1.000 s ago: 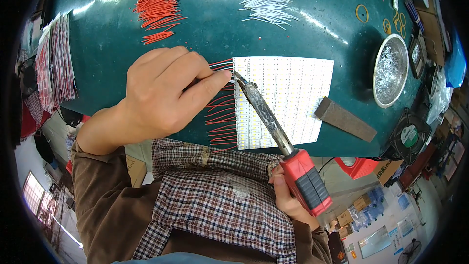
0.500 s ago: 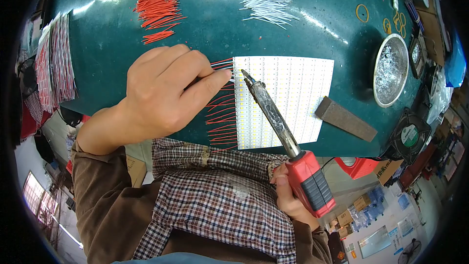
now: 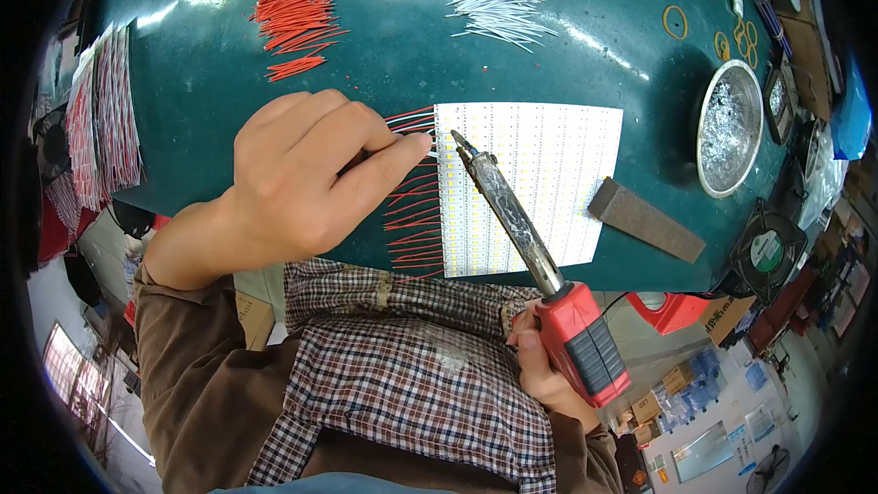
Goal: The person places wires onto the edge of a circuit board and solders them to the board using a soldering iron.
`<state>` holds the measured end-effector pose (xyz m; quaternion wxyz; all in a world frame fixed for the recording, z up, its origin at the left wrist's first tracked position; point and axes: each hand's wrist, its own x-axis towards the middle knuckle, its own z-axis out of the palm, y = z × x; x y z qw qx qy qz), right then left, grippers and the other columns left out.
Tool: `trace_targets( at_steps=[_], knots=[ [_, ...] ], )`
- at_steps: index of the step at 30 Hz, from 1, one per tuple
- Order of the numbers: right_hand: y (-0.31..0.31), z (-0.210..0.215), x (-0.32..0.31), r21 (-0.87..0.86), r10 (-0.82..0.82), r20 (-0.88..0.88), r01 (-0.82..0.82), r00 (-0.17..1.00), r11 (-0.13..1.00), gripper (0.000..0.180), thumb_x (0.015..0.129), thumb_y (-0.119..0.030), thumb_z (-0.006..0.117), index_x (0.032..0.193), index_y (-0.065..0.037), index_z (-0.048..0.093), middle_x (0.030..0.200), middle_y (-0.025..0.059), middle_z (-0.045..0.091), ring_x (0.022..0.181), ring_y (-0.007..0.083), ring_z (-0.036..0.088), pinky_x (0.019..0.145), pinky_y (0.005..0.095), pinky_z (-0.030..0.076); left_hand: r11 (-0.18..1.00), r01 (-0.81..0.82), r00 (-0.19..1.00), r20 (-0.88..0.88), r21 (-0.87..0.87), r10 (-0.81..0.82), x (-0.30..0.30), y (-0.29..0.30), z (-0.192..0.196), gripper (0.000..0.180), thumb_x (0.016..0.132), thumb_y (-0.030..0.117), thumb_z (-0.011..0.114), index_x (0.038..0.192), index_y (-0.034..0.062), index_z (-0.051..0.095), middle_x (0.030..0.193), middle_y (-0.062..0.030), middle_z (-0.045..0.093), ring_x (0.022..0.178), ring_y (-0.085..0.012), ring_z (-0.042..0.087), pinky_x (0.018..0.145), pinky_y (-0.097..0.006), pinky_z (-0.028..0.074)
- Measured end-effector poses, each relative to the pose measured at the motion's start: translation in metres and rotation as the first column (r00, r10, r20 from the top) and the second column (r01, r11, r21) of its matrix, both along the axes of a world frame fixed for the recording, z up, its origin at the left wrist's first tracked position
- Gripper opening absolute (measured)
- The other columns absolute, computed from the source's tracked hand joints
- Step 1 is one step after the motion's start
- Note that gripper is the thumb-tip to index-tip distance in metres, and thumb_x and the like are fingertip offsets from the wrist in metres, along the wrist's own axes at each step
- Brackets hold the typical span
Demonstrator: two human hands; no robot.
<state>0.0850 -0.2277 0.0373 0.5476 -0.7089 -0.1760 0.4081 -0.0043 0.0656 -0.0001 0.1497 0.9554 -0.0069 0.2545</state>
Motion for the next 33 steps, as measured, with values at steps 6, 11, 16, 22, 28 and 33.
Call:
trace_targets(
  at_steps=[6,11,16,22,28,33],
  knots=[
    [0.004,0.001,0.0,-0.044,-0.005,0.061,0.008,0.998,0.999,0.031,0.094,-0.025,0.062,0.108,-0.001,0.05,0.077,0.006,0.047,0.047,0.0086,0.041,0.047,0.0269,0.042,1.0,0.01,1.0,0.029,-0.022,-0.009,0.003,0.001,-0.002,0.027,0.064,0.009,0.069,0.091,0.0057,0.072,0.074,-0.0006,0.055,0.058,-0.0133,0.049,0.048,-0.027,0.034],
    [0.004,0.001,0.002,-0.082,0.021,0.053,-0.017,0.998,0.996,0.025,0.093,-0.022,0.062,0.093,-0.001,0.05,0.076,0.0056,0.047,0.047,0.0085,0.041,0.047,0.0267,0.042,1.0,0.005,0.999,0.043,-0.011,-0.004,0.004,0.001,-0.005,0.027,0.063,0.009,0.069,0.09,0.0059,0.071,0.077,-0.0016,0.058,0.059,-0.0143,0.051,0.048,-0.028,0.035],
    [0.007,-0.001,0.001,-0.065,0.02,0.052,-0.016,0.998,0.998,0.023,0.092,-0.02,0.061,0.092,-0.001,0.05,0.073,0.0052,0.047,0.046,0.0085,0.041,0.047,0.0267,0.042,1.0,-0.002,0.999,0.034,-0.024,0.003,0.004,0.001,-0.005,0.027,0.063,0.009,0.069,0.089,0.0057,0.071,0.077,-0.0021,0.059,0.06,-0.015,0.052,0.049,-0.028,0.036],
    [0.008,-0.002,0.001,-0.051,0.02,0.034,-0.018,0.999,0.999,0.022,0.093,-0.02,0.061,0.091,0.0,0.05,0.073,0.0052,0.047,0.046,0.0085,0.041,0.046,0.0265,0.042,0.999,0.005,1.0,0.014,-0.033,-0.005,0.004,0.001,-0.004,0.026,0.063,0.009,0.069,0.089,0.0052,0.071,0.078,-0.0024,0.059,0.061,-0.0153,0.053,0.049,-0.028,0.037],
    [0.003,-0.005,-0.001,-0.073,0.025,0.046,-0.021,0.999,0.997,0.021,0.093,-0.019,0.06,0.088,-0.001,0.049,0.073,0.0052,0.047,0.046,0.0083,0.041,0.045,0.0261,0.042,0.999,0.005,1.0,0.008,-0.034,-0.005,0.001,0.0,-0.006,0.027,0.062,0.009,0.07,0.089,0.0053,0.071,0.078,-0.0023,0.059,0.062,-0.0153,0.054,0.05,-0.028,0.038],
    [0.015,-0.002,0.001,-0.007,-0.01,0.061,0.01,0.998,1.0,0.019,0.092,-0.017,0.059,0.086,-0.002,0.047,0.076,0.0063,0.048,0.046,0.0086,0.042,0.045,0.0256,0.042,0.999,0.008,1.0,0.006,-0.043,-0.007,0.002,0.001,-0.006,0.027,0.062,0.009,0.07,0.089,0.0053,0.071,0.079,-0.0023,0.059,0.062,-0.0152,0.054,0.05,-0.028,0.038]
  ],
)
